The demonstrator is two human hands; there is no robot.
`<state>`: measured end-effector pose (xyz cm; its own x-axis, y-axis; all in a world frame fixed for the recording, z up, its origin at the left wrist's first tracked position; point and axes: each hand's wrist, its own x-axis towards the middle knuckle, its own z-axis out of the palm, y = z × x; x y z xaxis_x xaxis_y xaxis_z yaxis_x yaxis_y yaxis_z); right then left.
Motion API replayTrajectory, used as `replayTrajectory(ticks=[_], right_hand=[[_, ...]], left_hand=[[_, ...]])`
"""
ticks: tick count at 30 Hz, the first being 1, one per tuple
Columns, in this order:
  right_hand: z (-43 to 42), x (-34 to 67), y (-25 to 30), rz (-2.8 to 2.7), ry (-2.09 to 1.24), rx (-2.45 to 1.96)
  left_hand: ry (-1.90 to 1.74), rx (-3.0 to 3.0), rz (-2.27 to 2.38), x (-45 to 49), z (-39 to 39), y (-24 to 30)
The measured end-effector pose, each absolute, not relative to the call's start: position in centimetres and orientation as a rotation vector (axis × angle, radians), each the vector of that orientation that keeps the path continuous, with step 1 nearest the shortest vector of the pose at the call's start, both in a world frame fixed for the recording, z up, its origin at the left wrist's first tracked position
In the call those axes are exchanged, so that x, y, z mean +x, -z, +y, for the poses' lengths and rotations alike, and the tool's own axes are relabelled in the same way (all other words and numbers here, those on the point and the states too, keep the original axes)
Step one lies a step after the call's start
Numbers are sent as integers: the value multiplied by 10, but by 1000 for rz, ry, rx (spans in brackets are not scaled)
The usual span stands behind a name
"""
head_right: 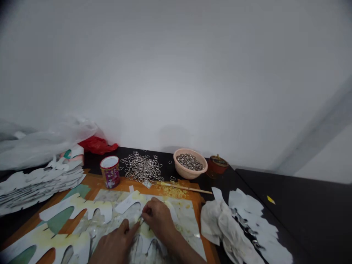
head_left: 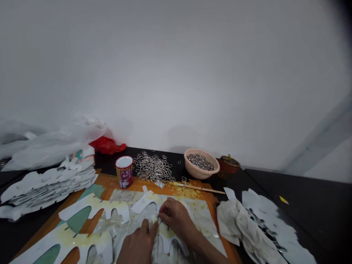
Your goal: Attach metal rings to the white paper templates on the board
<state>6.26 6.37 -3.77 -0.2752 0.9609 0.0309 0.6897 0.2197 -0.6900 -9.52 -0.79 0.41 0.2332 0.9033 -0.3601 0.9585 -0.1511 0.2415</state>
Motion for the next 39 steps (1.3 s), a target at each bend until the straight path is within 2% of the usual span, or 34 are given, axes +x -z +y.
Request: replayTrajectory(ticks=[6,12,14,19,24,33,39], right_hand=[[61,65,36,-2159,-737,-1482],[62,69,34,-2251,-721,-1420],[62,70,34,-2264,-712,-1404],[62,71,38,-2244,-714,-1393],[63,69,45,-2191,-710,-1398],[58,71,30,-2120,-812,-1255],[44,61,15,-1884,-1191,-958]], left_hand=[[243,2084,1699,-90,-5,-17],[100,2097,1713,-99,4,-1],[-40,2073,1691,-107,7,11],[-733,1848,1545,-121,7,41],[-982,1594,1540,-123,7,52],[-927,853,1111,-114,9,40],[-856,853,1081,-113,3,25]])
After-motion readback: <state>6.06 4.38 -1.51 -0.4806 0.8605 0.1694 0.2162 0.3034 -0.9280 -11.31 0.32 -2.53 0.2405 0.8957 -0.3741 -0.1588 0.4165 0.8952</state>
